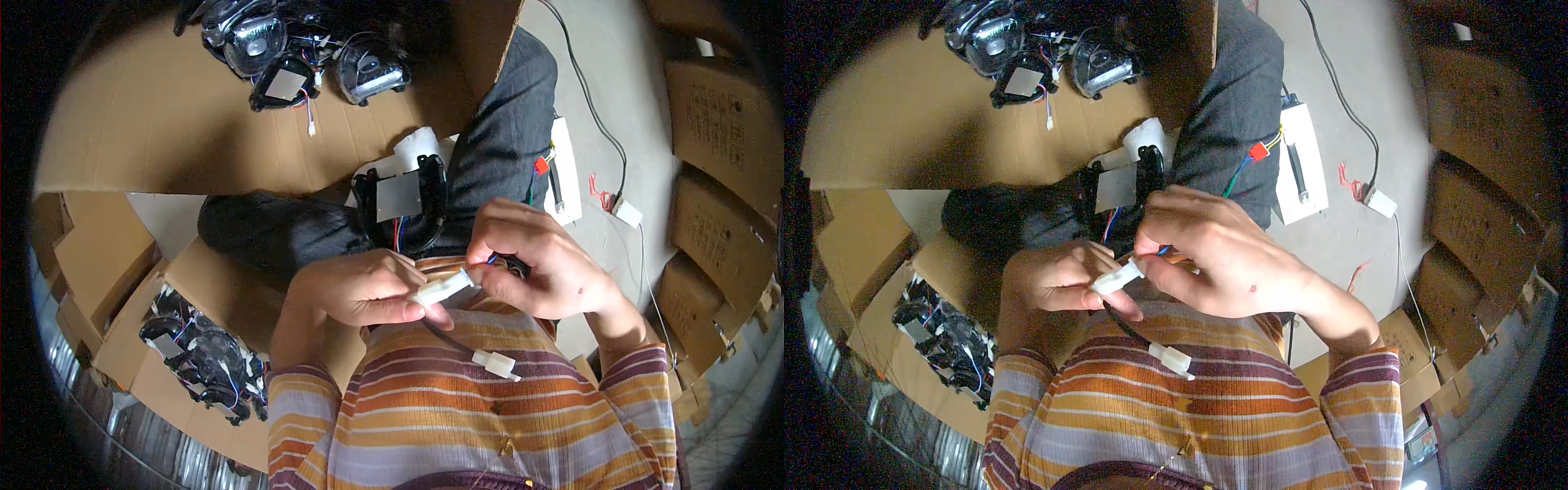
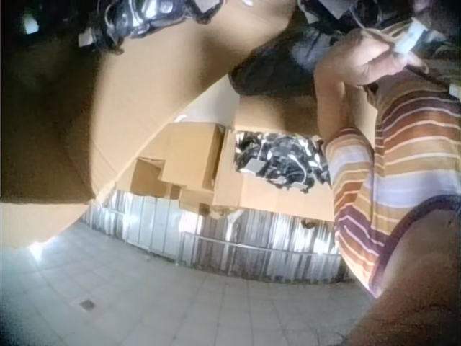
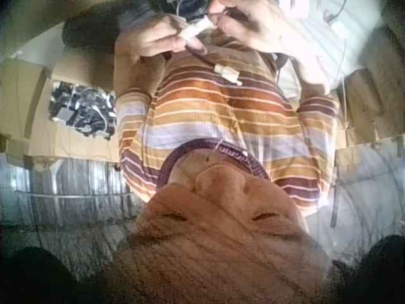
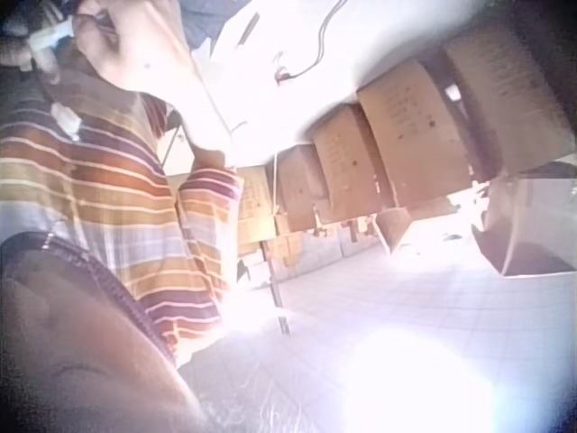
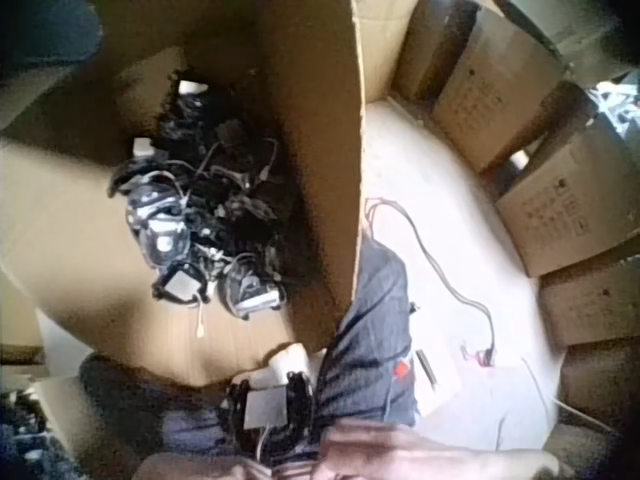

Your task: The person connects and sorts electrical wiring harnesses and light housings by hand, taking them from large cardboard boxes on a warehouse floor.

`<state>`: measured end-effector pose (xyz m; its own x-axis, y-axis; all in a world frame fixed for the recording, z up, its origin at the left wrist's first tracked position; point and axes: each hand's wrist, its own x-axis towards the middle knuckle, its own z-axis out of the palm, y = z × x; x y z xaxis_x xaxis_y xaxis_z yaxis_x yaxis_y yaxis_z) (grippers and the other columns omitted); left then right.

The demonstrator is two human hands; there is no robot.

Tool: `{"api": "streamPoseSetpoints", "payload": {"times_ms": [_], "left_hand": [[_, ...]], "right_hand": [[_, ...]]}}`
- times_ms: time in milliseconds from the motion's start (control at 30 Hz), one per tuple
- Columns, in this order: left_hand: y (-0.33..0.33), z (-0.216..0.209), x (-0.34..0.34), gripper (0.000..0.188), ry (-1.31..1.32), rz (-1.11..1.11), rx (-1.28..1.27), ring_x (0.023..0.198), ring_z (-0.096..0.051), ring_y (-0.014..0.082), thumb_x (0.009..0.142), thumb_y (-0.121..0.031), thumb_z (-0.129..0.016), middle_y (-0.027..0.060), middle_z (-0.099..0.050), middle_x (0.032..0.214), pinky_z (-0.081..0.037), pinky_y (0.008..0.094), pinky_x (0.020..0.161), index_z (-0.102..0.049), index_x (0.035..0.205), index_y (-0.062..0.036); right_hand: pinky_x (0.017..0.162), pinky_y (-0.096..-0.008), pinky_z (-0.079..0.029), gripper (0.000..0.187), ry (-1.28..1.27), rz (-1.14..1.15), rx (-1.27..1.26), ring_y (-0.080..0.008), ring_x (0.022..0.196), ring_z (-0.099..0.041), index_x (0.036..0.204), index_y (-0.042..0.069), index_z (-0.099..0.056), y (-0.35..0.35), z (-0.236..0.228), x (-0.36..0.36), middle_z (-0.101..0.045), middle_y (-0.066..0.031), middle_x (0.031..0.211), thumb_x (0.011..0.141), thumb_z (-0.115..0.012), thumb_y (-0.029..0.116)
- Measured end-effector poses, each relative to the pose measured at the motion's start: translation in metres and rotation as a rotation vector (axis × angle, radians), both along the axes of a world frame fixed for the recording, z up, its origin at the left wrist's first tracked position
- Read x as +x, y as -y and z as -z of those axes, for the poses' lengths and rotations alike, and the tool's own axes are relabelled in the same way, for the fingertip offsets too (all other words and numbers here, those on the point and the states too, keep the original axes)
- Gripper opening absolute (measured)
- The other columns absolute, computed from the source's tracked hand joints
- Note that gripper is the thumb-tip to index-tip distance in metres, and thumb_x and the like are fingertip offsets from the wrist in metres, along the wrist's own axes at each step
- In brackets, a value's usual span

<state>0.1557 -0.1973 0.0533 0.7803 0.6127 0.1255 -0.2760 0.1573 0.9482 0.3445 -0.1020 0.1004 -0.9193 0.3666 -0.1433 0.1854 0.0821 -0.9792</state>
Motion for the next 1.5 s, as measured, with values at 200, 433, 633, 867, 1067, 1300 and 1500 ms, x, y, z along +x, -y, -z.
{"api": "streamPoseSetpoints", "payload": {"times_ms": [200,433,633,867,1067,1300,1500], "left_hand": [[-0.003,-0.003,0.0,0.029,0.031,0.012,-0.176,0.076,-0.054,0.0267,0.085,-0.02,-0.038,0.0138,-0.057,0.081,-0.041,0.0305,0.07,-0.056,0.094,0.0012],[0.0,0.001,-0.007,0.024,-0.127,-0.066,-0.171,0.06,-0.051,0.0128,0.083,-0.015,-0.045,0.0088,-0.058,0.081,-0.042,0.0236,0.057,-0.053,0.098,0.001],[0.024,-0.003,-0.006,0.014,-0.067,-0.51,-0.454,0.059,-0.051,0.0134,0.077,-0.008,-0.052,0.0081,-0.058,0.076,-0.04,0.0255,0.058,-0.056,0.084,0.0029],[0.025,-0.005,-0.01,0.017,-0.283,-0.671,-0.112,0.058,-0.048,0.0151,0.066,0.001,-0.058,0.0057,-0.057,0.067,-0.038,0.0274,0.059,-0.059,0.082,-0.0012],[0.028,-0.009,-0.008,0.011,-0.318,-0.733,-0.143,0.061,-0.048,0.0174,0.067,0.002,-0.056,0.0074,-0.056,0.068,-0.038,0.0285,0.062,-0.058,0.077,-0.0007],[0.029,-0.005,-0.013,0.013,-0.211,-0.673,-0.266,0.064,-0.047,0.0187,0.072,-0.009,-0.051,0.0084,-0.055,0.066,-0.037,0.0303,0.066,-0.057,0.075,0.0017],[0.033,-0.01,-0.014,0.014,-0.24,-0.665,-0.316,0.065,-0.046,0.0171,0.073,-0.01,-0.05,0.0085,-0.056,0.065,-0.036,0.0292,0.066,-0.058,0.073,0.0025]], "right_hand": [[0.058,-0.0328,-0.039,0.009,-0.044,-0.013,0.115,-0.0261,0.066,-0.047,0.073,-0.001,-0.051,0.002,-0.003,-0.005,-0.048,-0.0103,0.069,0.067,-0.055,0.004],[0.059,-0.0358,-0.041,0.007,0.066,-0.044,0.103,-0.0292,0.066,-0.049,0.073,-0.001,-0.051,0.002,0.009,-0.001,-0.048,-0.0134,0.068,0.068,-0.051,0.004],[0.055,-0.0322,-0.037,0.007,-0.006,0.108,0.123,-0.0238,0.062,-0.047,0.064,-0.001,-0.047,-0.014,-0.003,0.019,-0.048,-0.0098,0.065,0.068,-0.046,0.004],[0.053,-0.0331,-0.037,0.003,-0.078,-0.005,0.038,-0.0271,0.06,-0.048,0.069,-0.001,-0.05,-0.022,-0.012,0.02,-0.047,-0.0106,0.062,0.07,-0.049,0.002],[0.053,-0.0333,-0.037,0.003,-0.089,-0.016,-0.032,-0.0275,0.059,-0.048,0.07,0.0,-0.05,-0.018,-0.014,0.015,-0.048,-0.0107,0.062,0.07,-0.049,0.002],[0.053,-0.0331,-0.037,0.003,-0.14,-0.03,-0.006,-0.0281,0.059,-0.048,0.069,0.0,-0.05,-0.021,-0.009,0.012,-0.047,-0.0106,0.062,0.07,-0.051,0.003],[0.054,-0.0329,-0.039,0.007,-0.075,-0.047,0.061,-0.0263,0.059,-0.049,0.068,-0.002,-0.052,-0.014,-0.01,0.01,-0.051,-0.0115,0.064,0.069,-0.05,0.005]]}}
